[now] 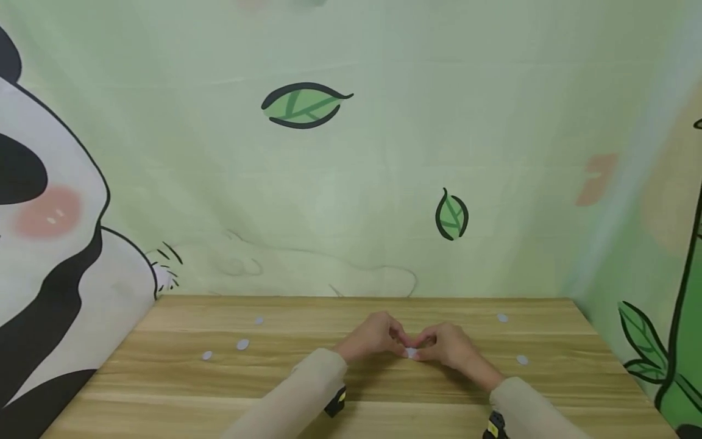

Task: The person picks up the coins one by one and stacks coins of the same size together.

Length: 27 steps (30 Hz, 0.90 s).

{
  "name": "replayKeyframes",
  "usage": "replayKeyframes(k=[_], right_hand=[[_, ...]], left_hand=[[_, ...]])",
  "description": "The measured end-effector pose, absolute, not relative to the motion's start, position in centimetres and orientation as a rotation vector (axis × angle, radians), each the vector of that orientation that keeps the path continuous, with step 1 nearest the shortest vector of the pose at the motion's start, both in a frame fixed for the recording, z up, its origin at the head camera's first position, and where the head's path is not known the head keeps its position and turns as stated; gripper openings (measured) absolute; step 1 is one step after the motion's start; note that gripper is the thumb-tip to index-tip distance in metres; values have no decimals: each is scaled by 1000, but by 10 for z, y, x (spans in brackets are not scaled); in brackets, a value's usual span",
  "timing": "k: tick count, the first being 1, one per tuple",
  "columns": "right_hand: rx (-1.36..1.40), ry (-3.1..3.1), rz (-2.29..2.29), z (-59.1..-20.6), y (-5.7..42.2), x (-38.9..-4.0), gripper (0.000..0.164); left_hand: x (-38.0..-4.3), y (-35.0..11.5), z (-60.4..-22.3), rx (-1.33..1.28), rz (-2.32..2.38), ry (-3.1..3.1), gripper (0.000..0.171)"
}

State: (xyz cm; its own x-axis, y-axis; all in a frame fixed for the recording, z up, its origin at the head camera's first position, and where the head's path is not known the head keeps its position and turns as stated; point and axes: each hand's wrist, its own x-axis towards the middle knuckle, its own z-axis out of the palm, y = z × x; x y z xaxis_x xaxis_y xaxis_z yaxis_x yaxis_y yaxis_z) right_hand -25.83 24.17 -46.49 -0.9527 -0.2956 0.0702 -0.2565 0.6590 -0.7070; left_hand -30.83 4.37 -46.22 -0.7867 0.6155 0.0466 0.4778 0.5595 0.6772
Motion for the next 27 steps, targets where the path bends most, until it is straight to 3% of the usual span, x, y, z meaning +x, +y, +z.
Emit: replayKeyframes(k=[27], right_hand=[[-575,2772,-1274,-467,209,-260,18]], left_hand=[[-308,12,-461,856,1120,2520,13]])
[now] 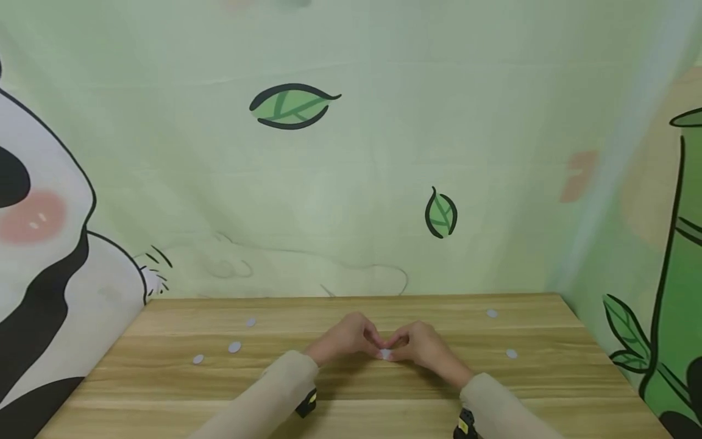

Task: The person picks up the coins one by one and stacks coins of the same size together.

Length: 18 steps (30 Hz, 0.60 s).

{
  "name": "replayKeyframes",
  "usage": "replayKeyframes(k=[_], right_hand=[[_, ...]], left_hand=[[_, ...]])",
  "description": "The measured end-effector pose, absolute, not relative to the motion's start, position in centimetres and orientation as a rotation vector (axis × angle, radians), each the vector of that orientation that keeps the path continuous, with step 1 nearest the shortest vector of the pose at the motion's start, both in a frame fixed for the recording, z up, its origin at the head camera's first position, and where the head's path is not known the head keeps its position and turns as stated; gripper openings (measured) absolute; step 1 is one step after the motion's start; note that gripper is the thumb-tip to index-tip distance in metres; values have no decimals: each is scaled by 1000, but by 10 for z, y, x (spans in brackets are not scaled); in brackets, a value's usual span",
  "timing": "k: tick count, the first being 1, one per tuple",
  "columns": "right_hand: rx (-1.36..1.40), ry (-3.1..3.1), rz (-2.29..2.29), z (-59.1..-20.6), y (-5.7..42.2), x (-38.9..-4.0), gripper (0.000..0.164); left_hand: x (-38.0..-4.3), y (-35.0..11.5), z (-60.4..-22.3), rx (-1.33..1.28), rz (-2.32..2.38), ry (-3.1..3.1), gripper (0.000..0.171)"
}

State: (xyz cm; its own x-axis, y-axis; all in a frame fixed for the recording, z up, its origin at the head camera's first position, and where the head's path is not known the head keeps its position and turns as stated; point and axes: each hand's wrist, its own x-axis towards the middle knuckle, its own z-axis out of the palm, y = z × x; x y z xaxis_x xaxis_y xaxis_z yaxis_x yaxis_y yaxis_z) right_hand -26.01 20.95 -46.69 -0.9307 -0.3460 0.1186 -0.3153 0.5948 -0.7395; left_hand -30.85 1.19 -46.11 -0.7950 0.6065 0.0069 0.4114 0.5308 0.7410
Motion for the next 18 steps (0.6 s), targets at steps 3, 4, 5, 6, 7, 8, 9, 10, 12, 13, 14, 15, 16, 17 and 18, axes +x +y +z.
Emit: replayKeyframes(k=[3,4,5,6,7,8,9,10,12,13,14,15,16,17,18], right_hand=[[-582,2759,-1286,-468,202,-260,18],[-576,2759,-1288,-468,199,-261,18],[-575,2757,-1289,-469,196,-262,18],[-573,2755,-1292,-470,193,-263,18],[-570,2752,-1297,-471,190,-263,18],[-568,2750,-1299,-472,187,-264,17],[-563,2750,-1299,-472,185,-265,17],[-561,2750,-1295,-473,182,-265,17],[-555,2748,-1289,-472,178,-266,17],[-549,2751,-1280,-472,176,-266,17],[-540,2755,-1272,-472,175,-267,17],[-533,2757,-1266,-471,173,-267,17],[-534,2762,-1259,-471,172,-268,18],[-535,2766,-1256,-471,170,-269,18],[-538,2773,-1249,-471,168,-269,17]], left_hand=[[-310,4,-463,833,1123,2519,13],[-310,2,-464,828,1119,2521,13],[-311,-1,-465,827,1117,2523,13],[-312,-4,-466,823,1111,2526,13],[-312,-7,-466,821,1110,2528,13],[-312,-10,-467,814,1112,2529,13],[-312,-13,-467,807,1116,2527,14],[-312,-16,-467,801,1122,2524,14],[-311,-20,-467,786,1134,2517,14],[-311,-22,-466,787,1140,2512,14],[-311,-24,-465,781,1144,2508,14],[-311,-27,-465,784,1143,2508,14],[-311,-28,-464,780,1143,2510,14],[-311,-30,-463,775,1137,2517,14],[-311,-32,-462,770,1129,2524,14]])
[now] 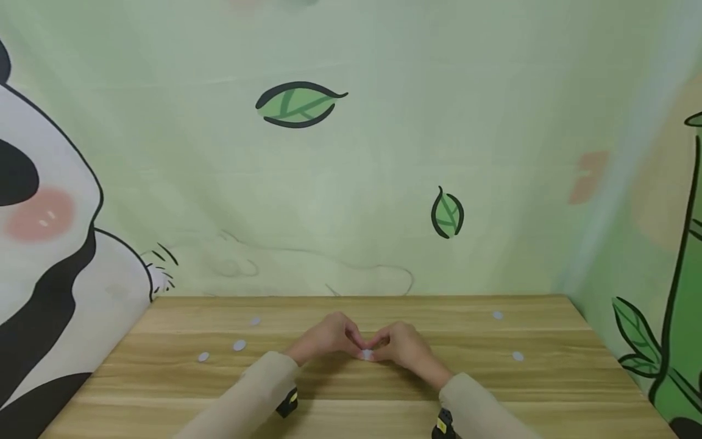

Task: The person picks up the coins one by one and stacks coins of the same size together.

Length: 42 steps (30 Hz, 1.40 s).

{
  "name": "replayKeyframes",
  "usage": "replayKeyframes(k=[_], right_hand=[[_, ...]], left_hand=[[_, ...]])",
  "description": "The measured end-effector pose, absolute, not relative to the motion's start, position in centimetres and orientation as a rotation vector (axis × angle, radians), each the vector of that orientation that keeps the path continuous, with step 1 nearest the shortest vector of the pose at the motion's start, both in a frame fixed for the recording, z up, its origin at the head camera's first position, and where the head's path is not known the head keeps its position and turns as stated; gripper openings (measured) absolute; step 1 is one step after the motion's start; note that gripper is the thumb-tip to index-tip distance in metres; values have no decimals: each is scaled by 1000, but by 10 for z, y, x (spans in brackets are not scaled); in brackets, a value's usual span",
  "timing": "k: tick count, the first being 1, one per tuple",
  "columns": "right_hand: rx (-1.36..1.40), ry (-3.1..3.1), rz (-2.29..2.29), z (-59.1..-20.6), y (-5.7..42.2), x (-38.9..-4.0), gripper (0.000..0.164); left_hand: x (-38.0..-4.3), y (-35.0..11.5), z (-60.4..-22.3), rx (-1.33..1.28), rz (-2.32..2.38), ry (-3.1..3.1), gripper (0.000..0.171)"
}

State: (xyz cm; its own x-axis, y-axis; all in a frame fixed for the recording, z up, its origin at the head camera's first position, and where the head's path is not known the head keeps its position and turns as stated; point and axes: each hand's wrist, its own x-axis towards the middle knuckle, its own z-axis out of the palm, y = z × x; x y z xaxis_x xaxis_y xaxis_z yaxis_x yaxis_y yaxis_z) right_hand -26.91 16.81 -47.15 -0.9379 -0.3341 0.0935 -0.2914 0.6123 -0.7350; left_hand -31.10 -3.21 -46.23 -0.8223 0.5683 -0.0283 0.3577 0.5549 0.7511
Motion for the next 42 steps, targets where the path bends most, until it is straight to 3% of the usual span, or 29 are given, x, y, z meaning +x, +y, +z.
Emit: replayKeyframes(k=[42], right_hand=[[-516,2742,-1288,-475,157,-271,15]], left_hand=[[-310,-48,-460,752,1160,2481,12]])
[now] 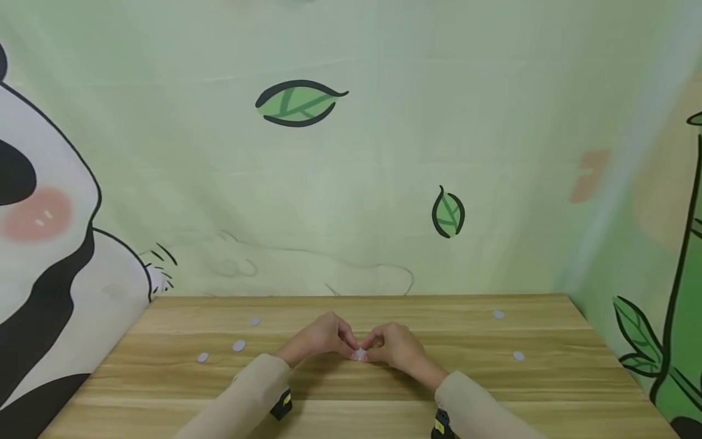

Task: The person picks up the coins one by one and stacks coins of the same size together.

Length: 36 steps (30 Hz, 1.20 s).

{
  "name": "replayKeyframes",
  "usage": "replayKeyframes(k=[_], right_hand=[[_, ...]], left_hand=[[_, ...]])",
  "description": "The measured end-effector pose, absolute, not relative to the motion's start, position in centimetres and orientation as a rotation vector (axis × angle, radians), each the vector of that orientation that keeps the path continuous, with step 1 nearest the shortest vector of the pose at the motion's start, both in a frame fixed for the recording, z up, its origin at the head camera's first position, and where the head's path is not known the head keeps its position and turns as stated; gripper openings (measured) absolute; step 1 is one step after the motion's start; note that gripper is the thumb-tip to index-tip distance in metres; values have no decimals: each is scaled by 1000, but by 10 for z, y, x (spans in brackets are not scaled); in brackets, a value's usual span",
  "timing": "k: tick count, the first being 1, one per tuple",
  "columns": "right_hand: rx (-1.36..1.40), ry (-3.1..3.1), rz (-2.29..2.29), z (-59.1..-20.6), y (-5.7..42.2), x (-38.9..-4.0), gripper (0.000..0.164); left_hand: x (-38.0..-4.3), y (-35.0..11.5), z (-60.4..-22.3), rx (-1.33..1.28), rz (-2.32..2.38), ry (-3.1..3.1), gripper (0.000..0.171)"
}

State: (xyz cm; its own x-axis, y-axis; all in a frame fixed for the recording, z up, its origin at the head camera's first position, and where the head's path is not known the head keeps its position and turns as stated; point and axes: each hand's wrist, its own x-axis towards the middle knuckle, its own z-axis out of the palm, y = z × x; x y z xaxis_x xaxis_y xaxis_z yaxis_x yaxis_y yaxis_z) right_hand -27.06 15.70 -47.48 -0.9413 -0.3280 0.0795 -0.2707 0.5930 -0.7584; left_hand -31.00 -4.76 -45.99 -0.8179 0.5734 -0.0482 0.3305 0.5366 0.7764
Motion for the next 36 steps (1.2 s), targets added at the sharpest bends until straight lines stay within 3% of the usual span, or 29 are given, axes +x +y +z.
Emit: replayKeyframes(k=[36], right_hand=[[-446,2694,-1302,-476,156,-271,17]], left_hand=[[-308,-46,-454,768,1038,2491,15]])
